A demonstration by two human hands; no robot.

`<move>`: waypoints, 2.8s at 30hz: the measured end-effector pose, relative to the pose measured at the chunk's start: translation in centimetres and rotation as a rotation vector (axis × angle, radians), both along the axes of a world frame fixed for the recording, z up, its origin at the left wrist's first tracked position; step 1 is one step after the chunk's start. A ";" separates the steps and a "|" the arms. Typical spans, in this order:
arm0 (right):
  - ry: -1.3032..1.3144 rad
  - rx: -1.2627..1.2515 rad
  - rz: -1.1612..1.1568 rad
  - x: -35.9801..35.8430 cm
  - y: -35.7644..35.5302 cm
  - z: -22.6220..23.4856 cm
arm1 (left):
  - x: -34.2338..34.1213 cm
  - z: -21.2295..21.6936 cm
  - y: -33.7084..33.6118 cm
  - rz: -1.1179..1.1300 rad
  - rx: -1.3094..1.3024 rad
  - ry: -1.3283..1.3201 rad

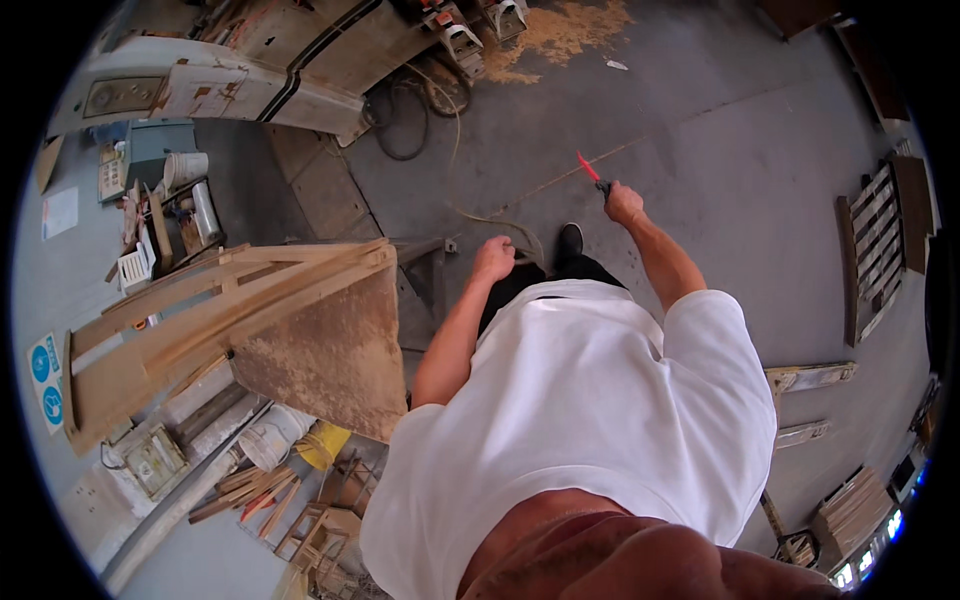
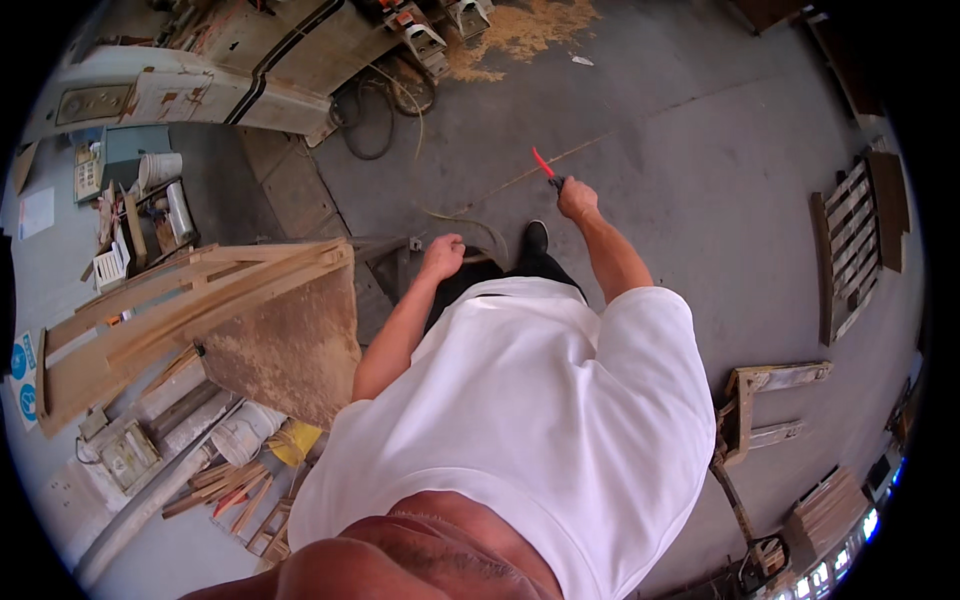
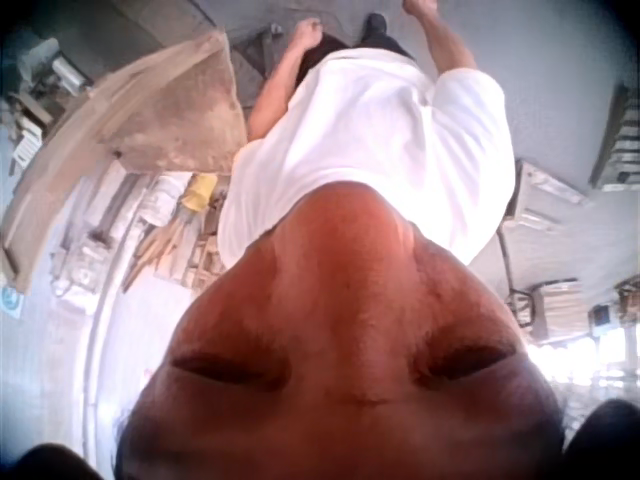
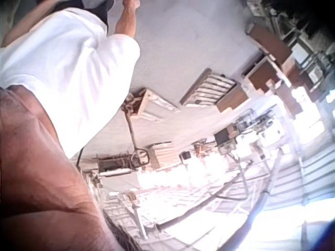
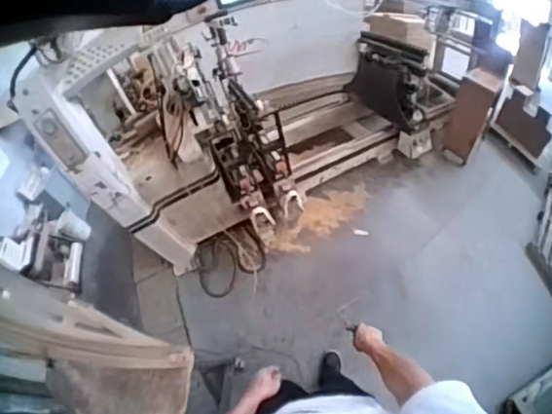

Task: The person moves a wooden board and places it aside, then picks up a flexible hose and connects it to a machine. They use a red air blow gun to clear sawdust from the machine and surrounding floor area, then wipe a nearby surface with a white cloth.

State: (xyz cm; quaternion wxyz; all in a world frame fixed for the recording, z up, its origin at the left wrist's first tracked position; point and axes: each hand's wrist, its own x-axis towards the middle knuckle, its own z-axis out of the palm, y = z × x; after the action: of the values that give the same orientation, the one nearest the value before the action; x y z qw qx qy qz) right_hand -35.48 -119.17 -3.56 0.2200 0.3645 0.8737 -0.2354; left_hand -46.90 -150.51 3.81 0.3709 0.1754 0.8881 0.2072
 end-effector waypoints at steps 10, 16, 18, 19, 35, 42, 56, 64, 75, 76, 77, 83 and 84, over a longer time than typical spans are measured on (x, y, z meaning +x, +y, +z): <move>0.032 -0.035 -0.217 -6.1 4.1 -3.2 | -20.4 -7.2 10.2 -0.024 0.052 -0.099; -0.225 -0.152 -0.313 -3.5 0.5 -4.8 | -35.9 -20.6 14.2 -0.110 -0.071 -0.232; -0.319 -0.254 -0.366 -3.5 -1.9 -5.6 | -40.8 -22.4 17.5 0.190 -0.060 -0.480; -0.363 -0.284 -0.403 -3.5 -3.0 -6.3 | -43.3 -23.5 19.7 0.345 -0.051 -0.598; -0.351 -0.684 -1.071 1.8 -7.2 -25.0 | -64.8 -63.4 34.7 1.217 0.863 -0.658; -0.345 -0.583 -0.931 -4.8 -0.5 -24.6 | -59.9 -62.3 29.9 1.313 0.839 -0.729; -0.041 -0.360 -0.249 -12.3 10.1 -7.9 | -35.2 -26.4 26.9 0.292 0.209 -0.137; 0.176 -0.360 -0.012 -14.8 10.5 9.1 | -27.1 -6.9 26.8 -0.146 0.078 0.173; 0.333 -0.112 -0.193 -8.0 8.4 10.7 | -27.2 0.0 26.9 -0.009 0.246 0.114; 0.319 -0.130 -0.158 -6.9 7.4 11.6 | -27.8 0.5 27.0 0.217 0.297 -0.110; 0.307 -0.148 -0.111 -5.8 6.2 12.8 | -28.2 1.1 26.6 0.499 0.461 -0.394; 0.262 -0.223 -0.014 -1.4 1.0 14.9 | -27.2 4.2 22.6 0.957 0.833 -0.715; 0.276 -0.219 -0.007 -1.2 1.0 14.8 | -26.8 5.0 22.4 0.981 0.832 -0.717</move>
State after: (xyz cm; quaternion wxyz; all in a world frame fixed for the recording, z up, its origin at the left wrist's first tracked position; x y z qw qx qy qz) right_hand -36.68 -118.19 11.24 0.1355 0.3058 0.8634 -0.3776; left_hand -73.67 -128.09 8.80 0.4061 -0.1942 0.5364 0.7139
